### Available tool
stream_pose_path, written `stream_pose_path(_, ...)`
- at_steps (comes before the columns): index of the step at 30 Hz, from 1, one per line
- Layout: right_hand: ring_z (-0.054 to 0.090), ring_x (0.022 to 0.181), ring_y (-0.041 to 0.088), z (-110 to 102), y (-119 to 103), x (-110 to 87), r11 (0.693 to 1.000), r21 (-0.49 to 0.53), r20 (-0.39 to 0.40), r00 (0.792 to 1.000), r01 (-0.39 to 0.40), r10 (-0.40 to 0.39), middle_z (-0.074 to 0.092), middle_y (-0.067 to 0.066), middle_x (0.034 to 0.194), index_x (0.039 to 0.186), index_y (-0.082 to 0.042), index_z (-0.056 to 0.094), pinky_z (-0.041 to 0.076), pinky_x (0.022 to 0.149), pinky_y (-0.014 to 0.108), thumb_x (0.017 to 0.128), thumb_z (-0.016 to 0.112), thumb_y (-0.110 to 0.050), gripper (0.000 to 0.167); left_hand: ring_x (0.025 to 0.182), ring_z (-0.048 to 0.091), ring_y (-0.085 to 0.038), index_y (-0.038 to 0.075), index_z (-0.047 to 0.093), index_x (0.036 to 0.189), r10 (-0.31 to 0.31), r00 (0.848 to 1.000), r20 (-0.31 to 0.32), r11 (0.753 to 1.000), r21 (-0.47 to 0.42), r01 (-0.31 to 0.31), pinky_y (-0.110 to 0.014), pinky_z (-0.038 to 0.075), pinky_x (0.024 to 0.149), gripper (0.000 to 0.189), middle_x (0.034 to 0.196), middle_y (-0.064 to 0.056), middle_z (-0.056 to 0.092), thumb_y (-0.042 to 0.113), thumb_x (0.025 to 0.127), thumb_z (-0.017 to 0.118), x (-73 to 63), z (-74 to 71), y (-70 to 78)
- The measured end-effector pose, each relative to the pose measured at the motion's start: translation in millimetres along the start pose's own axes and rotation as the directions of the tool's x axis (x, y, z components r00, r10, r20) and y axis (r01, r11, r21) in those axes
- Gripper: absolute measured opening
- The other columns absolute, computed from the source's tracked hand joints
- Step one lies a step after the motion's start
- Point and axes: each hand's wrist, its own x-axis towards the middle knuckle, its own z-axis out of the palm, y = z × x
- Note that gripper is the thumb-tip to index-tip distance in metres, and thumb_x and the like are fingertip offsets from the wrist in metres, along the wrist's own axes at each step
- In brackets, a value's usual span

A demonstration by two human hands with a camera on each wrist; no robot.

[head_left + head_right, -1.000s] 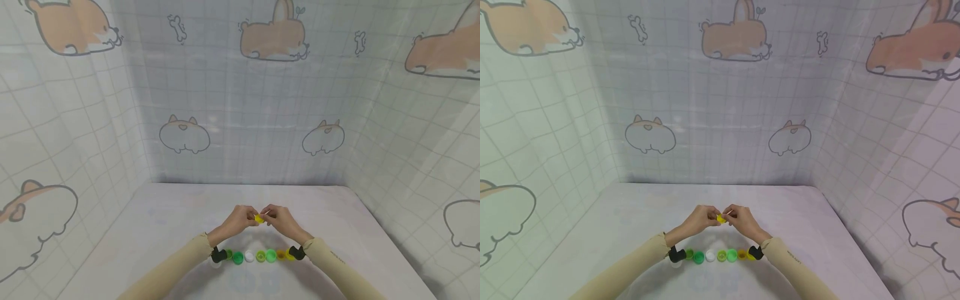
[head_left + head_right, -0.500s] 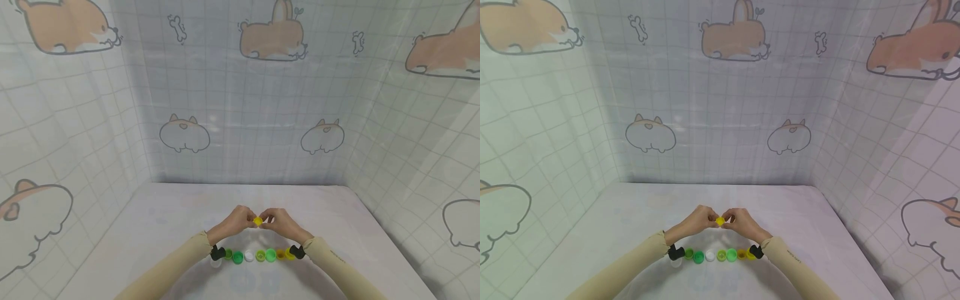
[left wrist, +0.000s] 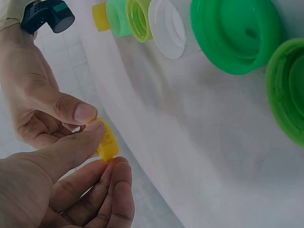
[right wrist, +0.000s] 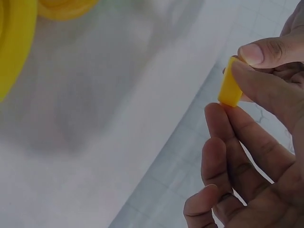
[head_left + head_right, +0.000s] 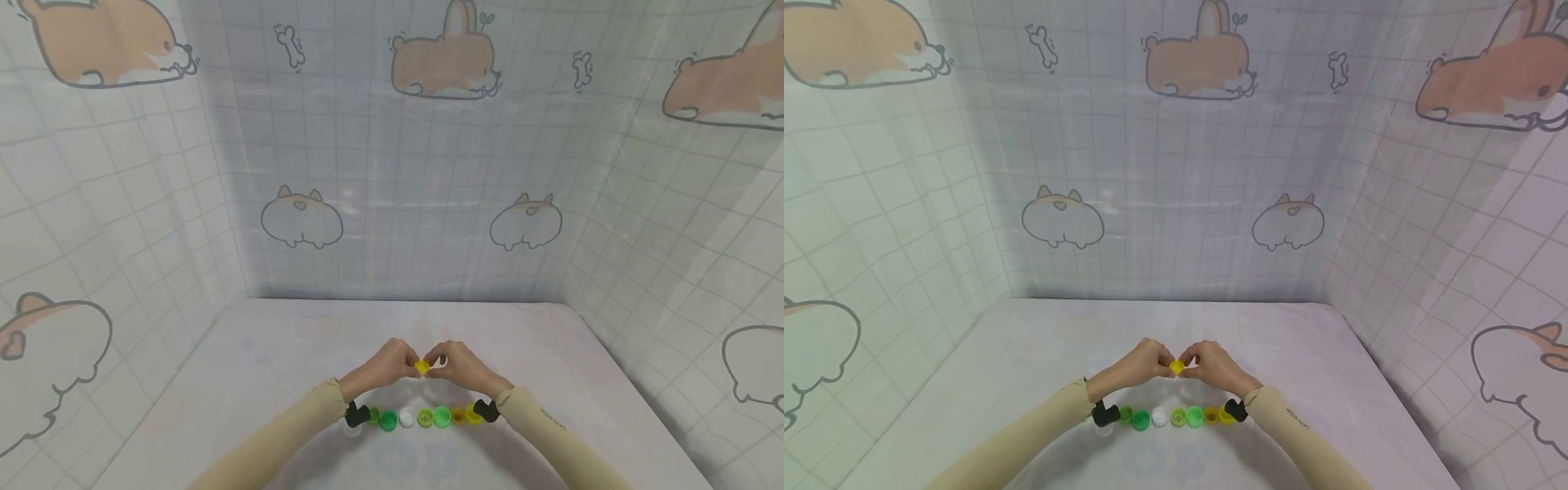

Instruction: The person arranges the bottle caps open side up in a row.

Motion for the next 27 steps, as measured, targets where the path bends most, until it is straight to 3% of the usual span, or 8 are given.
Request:
stream_pose_path(4, 0.062, 0.089, 0.026, -7, 0, -4.3, 1.000, 0.010, 0.042, 0.999, -0.007, 0.007, 0.073, -0.009, 0.096, 0.100, -0.016, 0.075, 0.048, 0.075, 0.024, 0.081, 0.078, -0.024, 0.021, 0.068, 0.063, -0.003, 0.002, 0.077, 0.092, -0.008, 1.000, -0.004, 1.000, 0.008, 0.008, -0.016, 0.050, 0.060, 0.017, 0.086, -0.006, 0.075, 0.012, 0.079, 0.079, 1.3, 2.8, 5.1)
stream_pose_path(11, 0.062, 0.094, 0.030, -26, 11, -17.5, 0.996, 0.088, 0.106, 0.994, -0.025, 0.016, 0.070, -0.012, 0.096, 0.100, -0.019, 0.073, 0.051, 0.084, 0.039, 0.081, 0.078, -0.025, 0.021, 0.062, 0.055, -0.004, 0.001, 0.075, 0.092, -0.016, 1.000, -0.017, 1.000, -0.006, 0.016, -0.017, 0.047, 0.057, 0.022, 0.078, -0.003, 0.072, 0.017, 0.078, 0.081, 7.3, 11.3, 25.1)
stream_pose_path(17, 0.061, 0.095, 0.027, -44, 22, -35.2, 0.995, 0.094, 0.138, 0.990, -0.034, 0.021, 0.069, -0.013, 0.097, 0.102, -0.022, 0.071, 0.049, 0.085, 0.041, 0.081, 0.077, -0.032, 0.023, 0.063, 0.055, -0.002, 0.002, 0.073, 0.091, -0.012, 1.000, -0.008, 1.000, 0.002, 0.012, -0.017, 0.047, 0.058, 0.024, 0.079, -0.001, 0.070, 0.020, 0.078, 0.081, 14.5, 22.7, 44.1)
stream_pose_path(27, 0.061, 0.097, 0.025, -69, 30, -61.4, 0.997, 0.062, 0.167, 0.985, -0.050, 0.039, 0.069, -0.012, 0.098, 0.101, -0.023, 0.070, 0.048, 0.087, 0.041, 0.083, 0.076, -0.030, 0.021, 0.062, 0.053, -0.003, 0.004, 0.072, 0.092, -0.007, 1.000, 0.004, 1.000, -0.016, 0.007, -0.016, 0.046, 0.057, 0.024, 0.077, 0.002, 0.066, 0.023, 0.079, 0.080, 28.2, 41.1, 70.3)
